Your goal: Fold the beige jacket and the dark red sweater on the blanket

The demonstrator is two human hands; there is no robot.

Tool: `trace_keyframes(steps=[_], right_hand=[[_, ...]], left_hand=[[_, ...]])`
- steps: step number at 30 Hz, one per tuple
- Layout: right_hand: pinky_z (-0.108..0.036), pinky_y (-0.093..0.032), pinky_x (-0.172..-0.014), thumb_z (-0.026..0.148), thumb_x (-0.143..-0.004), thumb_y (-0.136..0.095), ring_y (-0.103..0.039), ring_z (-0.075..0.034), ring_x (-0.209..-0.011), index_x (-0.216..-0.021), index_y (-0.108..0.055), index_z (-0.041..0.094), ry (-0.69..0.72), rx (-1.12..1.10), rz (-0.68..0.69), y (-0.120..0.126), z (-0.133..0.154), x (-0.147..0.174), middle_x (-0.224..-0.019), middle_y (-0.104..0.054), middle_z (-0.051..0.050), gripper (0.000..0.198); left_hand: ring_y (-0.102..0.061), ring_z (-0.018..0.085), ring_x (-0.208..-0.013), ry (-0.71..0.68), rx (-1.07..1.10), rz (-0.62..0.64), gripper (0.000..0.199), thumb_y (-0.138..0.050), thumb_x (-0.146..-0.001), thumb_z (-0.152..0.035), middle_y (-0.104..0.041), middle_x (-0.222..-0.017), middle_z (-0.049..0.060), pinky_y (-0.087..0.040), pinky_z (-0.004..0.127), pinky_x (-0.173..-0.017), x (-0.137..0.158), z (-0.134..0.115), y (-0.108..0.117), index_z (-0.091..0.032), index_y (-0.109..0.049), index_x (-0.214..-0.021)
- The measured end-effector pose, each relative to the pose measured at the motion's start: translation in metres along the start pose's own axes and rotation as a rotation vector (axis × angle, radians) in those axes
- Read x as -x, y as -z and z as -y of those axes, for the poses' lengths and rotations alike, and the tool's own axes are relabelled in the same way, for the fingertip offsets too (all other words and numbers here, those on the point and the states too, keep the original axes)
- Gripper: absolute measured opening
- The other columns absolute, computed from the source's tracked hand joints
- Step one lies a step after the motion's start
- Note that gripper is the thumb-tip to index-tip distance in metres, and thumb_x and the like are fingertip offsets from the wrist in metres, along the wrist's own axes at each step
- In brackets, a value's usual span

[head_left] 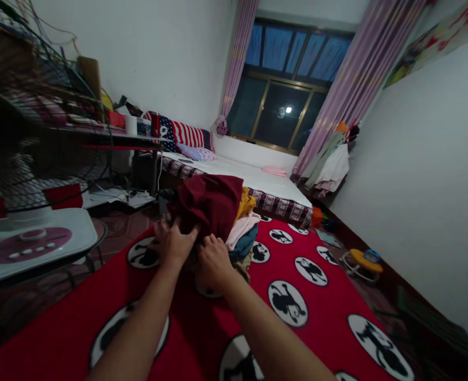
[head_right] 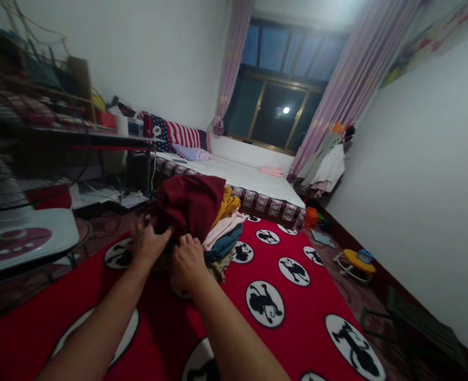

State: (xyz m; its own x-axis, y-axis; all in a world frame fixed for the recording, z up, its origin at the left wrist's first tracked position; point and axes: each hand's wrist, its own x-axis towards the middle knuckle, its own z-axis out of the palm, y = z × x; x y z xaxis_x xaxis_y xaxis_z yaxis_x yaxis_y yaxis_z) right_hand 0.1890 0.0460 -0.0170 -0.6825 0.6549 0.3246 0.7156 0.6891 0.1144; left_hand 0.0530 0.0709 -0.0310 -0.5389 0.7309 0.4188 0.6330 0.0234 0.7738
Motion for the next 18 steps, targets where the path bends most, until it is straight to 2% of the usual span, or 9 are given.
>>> trace_keyframes(steps=[2, 4, 7, 8, 10, 12, 15, 18], right_hand=[[-0.044, -0.043, -0.089, 0.023, -0.069, -0.057, -0.052, -0.03, -0.106, -0.103, -0.064, 0.021, -0.05, -0.121, -0.097, -0.004, 0.004, 0.022, -0.112, -0.06, -0.012, 0.035], [-0.047, -0.04, -0.093, 0.019, -0.074, -0.051, -0.049, -0.03, -0.115, -0.106, -0.062, 0.029, -0.164, -0.233, -0.302, -0.011, 0.008, 0.049, -0.124, -0.057, -0.008, 0.035], [-0.057, -0.034, -0.098, 0.02, -0.079, -0.045, -0.04, -0.035, -0.126, -0.115, -0.058, 0.033, -0.496, -0.358, -0.685, -0.026, 0.004, 0.082, -0.136, -0.048, -0.009, 0.04], [-0.059, -0.032, -0.099, 0.023, -0.081, -0.046, -0.038, -0.036, -0.129, -0.12, -0.054, 0.032, -0.605, -0.412, -0.763, -0.031, -0.001, 0.089, -0.138, -0.046, -0.011, 0.041], [-0.057, -0.034, -0.099, 0.032, -0.083, -0.047, -0.039, -0.035, -0.129, -0.128, -0.048, 0.026, -0.791, -0.585, -0.792, -0.043, -0.012, 0.097, -0.138, -0.046, -0.015, 0.046], [-0.05, -0.038, -0.099, 0.042, -0.084, -0.048, -0.048, -0.033, -0.123, -0.132, -0.046, 0.019, -0.91, -0.823, -0.722, -0.054, -0.024, 0.098, -0.132, -0.053, -0.017, 0.053], [-0.041, -0.038, -0.102, 0.054, -0.083, -0.049, -0.051, -0.027, -0.123, -0.132, -0.049, 0.014, -0.924, -1.16, -0.683, -0.065, -0.035, 0.096, -0.133, -0.056, -0.015, 0.062], [-0.037, -0.039, -0.102, 0.062, -0.083, -0.047, -0.043, -0.025, -0.132, -0.133, -0.049, 0.017, -0.899, -1.413, -0.72, -0.065, -0.038, 0.096, -0.144, -0.047, -0.011, 0.067]], left_hand=[[-0.017, 0.047, -0.14, -0.017, -0.053, 0.046, 0.064, -0.064, -0.074, -0.055, -0.03, -0.152, 0.016, -0.03, 0.066, -0.103, 0.009, -0.011, -0.002, -0.021, -0.059, -0.128], [-0.022, 0.045, -0.139, -0.061, -0.072, 0.086, 0.065, -0.066, -0.073, -0.05, -0.031, -0.152, 0.015, -0.029, 0.066, -0.104, 0.014, -0.015, -0.003, -0.024, -0.057, -0.132], [-0.023, 0.045, -0.139, -0.063, -0.075, 0.075, 0.066, -0.066, -0.074, -0.05, -0.028, -0.153, 0.013, -0.029, 0.067, -0.103, 0.019, -0.017, -0.004, -0.031, -0.052, -0.136], [-0.022, 0.046, -0.139, -0.053, -0.079, 0.069, 0.065, -0.064, -0.076, -0.049, -0.026, -0.154, 0.013, -0.029, 0.067, -0.102, 0.023, -0.02, -0.005, -0.031, -0.051, -0.137], [-0.022, 0.045, -0.14, -0.032, -0.092, 0.085, 0.064, -0.059, -0.082, -0.044, -0.022, -0.155, 0.018, -0.029, 0.066, -0.103, 0.033, -0.029, -0.007, -0.027, -0.045, -0.141], [-0.022, 0.042, -0.141, -0.026, -0.118, 0.134, 0.069, -0.056, -0.084, -0.04, -0.018, -0.155, 0.023, -0.029, 0.064, -0.104, 0.048, -0.045, -0.009, -0.021, -0.035, -0.147], [-0.017, 0.04, -0.144, -0.132, -0.183, 0.259, 0.097, -0.067, -0.074, -0.05, -0.008, -0.157, 0.025, -0.03, 0.064, -0.104, 0.075, -0.065, -0.012, -0.02, -0.018, -0.152], [-0.006, 0.044, -0.144, -0.322, -0.304, 0.394, 0.119, -0.082, -0.052, -0.057, 0.005, -0.159, 0.019, -0.023, 0.072, -0.102, 0.096, -0.066, -0.015, -0.033, -0.019, -0.151]])
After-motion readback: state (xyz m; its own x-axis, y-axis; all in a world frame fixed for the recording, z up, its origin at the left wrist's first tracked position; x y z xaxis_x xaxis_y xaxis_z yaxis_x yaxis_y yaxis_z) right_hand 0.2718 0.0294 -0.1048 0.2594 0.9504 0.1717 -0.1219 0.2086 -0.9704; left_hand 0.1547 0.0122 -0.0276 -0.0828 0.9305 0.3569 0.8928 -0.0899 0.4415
